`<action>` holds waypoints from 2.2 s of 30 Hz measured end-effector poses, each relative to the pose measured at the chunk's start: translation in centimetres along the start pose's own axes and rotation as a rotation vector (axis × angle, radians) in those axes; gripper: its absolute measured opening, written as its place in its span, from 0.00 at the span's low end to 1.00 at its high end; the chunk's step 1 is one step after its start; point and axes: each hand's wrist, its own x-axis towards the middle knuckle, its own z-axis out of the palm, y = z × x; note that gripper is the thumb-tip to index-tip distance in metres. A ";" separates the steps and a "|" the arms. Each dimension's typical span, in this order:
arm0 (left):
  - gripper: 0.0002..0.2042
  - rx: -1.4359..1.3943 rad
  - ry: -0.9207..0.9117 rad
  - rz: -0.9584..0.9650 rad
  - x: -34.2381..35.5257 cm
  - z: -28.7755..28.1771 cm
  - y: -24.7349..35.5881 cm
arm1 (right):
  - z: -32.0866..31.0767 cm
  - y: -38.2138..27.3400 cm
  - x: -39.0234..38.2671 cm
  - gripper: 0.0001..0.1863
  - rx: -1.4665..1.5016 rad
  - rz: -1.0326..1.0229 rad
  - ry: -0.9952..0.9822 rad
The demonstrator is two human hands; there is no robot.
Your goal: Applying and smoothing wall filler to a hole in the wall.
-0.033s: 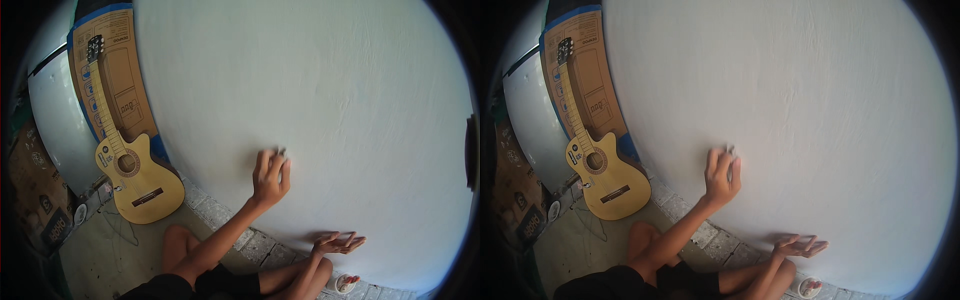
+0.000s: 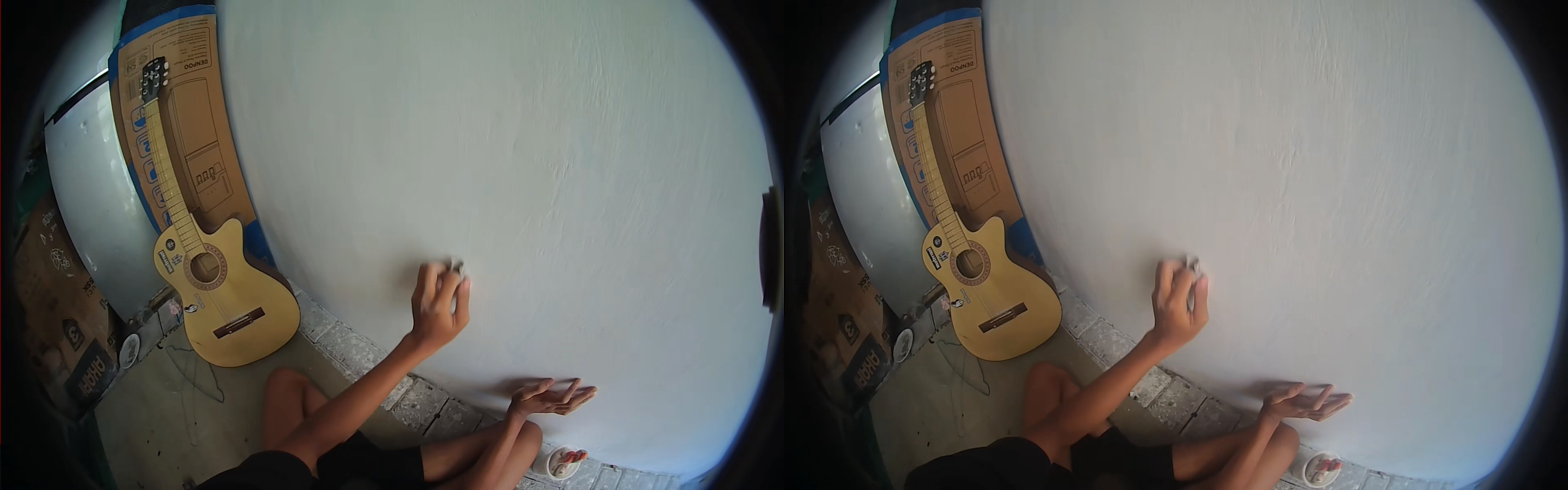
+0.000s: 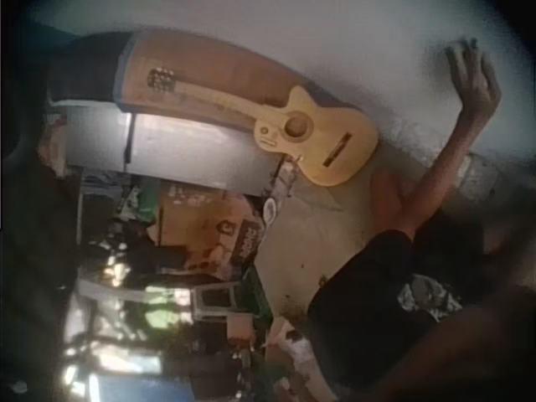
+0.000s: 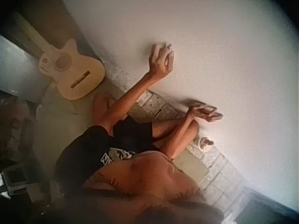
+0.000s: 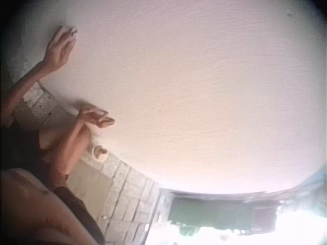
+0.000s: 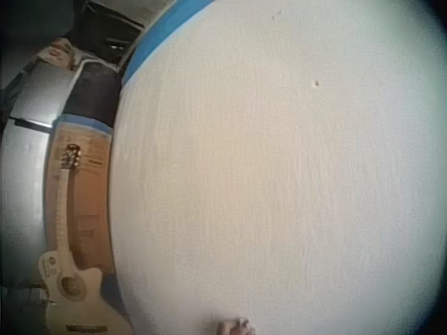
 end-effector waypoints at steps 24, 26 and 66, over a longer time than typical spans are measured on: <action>0.07 0.064 0.004 0.150 3.5 -0.1 0.2 | 0.1 0.3 -0.3 0.27 0.022 0.011 -0.002; 0.07 0.044 0.039 0.194 7.6 0.1 1.1 | 0.3 0.7 -0.4 0.27 0.050 0.013 0.007; 0.09 0.051 -0.034 0.072 1.5 0.0 1.7 | 0.1 0.9 -0.6 0.27 0.012 0.013 -0.007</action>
